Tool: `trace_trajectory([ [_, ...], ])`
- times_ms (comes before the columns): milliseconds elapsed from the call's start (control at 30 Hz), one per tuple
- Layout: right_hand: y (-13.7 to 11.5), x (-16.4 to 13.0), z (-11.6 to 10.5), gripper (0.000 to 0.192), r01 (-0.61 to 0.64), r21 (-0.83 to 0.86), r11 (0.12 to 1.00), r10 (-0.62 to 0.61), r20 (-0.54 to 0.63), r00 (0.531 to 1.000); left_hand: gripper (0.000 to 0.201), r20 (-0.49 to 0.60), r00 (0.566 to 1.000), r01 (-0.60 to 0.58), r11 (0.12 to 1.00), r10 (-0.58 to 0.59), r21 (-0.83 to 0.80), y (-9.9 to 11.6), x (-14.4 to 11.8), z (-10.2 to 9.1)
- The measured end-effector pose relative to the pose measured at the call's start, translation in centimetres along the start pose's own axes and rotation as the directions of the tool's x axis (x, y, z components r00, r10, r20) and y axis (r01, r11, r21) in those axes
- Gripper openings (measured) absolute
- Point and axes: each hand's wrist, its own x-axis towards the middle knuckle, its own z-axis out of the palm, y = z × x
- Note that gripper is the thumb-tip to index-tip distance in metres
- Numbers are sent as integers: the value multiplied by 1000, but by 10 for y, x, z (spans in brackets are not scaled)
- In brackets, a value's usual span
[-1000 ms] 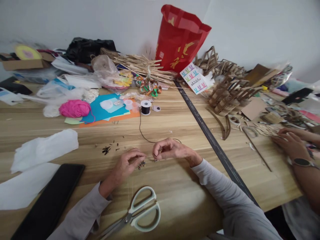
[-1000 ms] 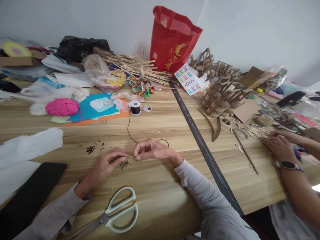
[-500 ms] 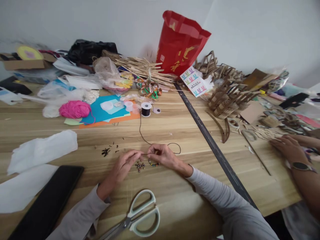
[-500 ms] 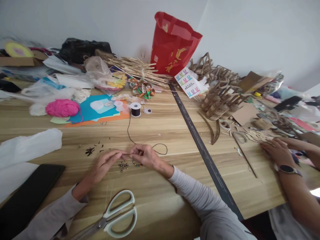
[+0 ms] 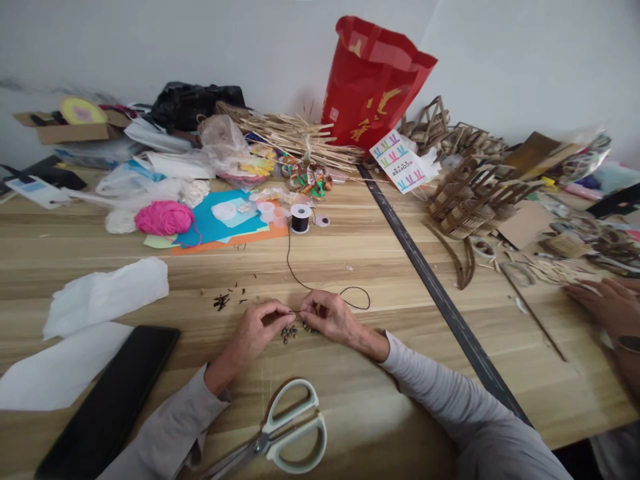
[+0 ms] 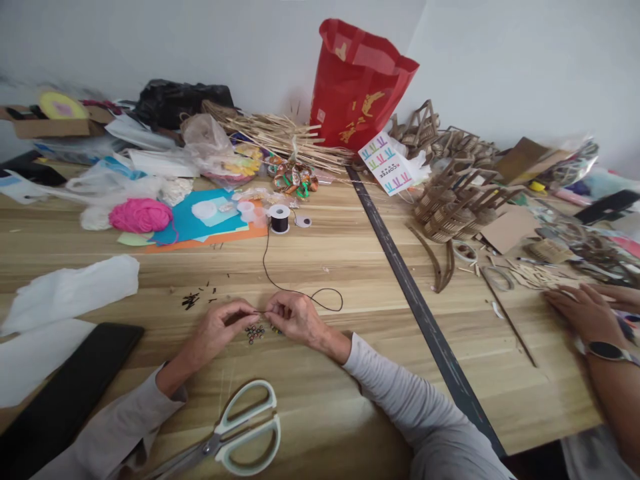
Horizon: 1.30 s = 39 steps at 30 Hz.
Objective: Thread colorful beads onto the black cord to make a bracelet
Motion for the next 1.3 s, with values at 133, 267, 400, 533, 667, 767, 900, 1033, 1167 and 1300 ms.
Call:
trace_trajectory([
  [133, 2, -1, 0, 7, 48, -48, 998, -47, 23, 999, 19, 13, 1000, 4, 1000, -4, 20, 4, 0, -2],
  [267, 0, -1, 1, 9, 89, -63, 994, -86, 45, 995, 22, 29, 1000, -4, 999, 3, 37, 7, 1, -3],
  [400, -2, -1, 2, 15, 88, -46, 995, -87, 28, 996, 22, 27, 1000, -15, 1000, 14, 24, 6, 1, -3],
  [533, 2, -2, 5, 14, 138, -46, 989, -139, 1, 990, 21, 24, 1000, -13, 999, 13, 32, 5, 1, -3],
  [667, 4, -2, 5, 13, 195, -73, 978, -196, -8, 981, 20, 33, 999, -19, 999, 17, 37, 4, 0, -3],
  [767, 4, -2, 4, 14, 214, -90, 973, -215, -3, 977, 20, 30, 999, -22, 999, 21, 40, 4, 0, -2],
  [900, 5, -1, 4, 14, 218, -79, 973, -218, 6, 976, 20, 27, 999, -28, 999, 27, 32, 3, 0, -2],
  [1033, 5, 0, 4, 16, 176, -73, 982, -175, 17, 984, 20, 41, 999, -24, 999, 23, 25, 5, 1, -3],
  [1167, 4, 1, 3, 18, 156, -52, 986, -156, 8, 988, 20, 35, 999, -22, 1000, 22, 15, 6, 1, -4],
  [1300, 4, 1, 3, 20, 110, -2, 994, -110, -14, 994, 19, 35, 999, -20, 1000, 19, 7, 6, 0, -4],
])
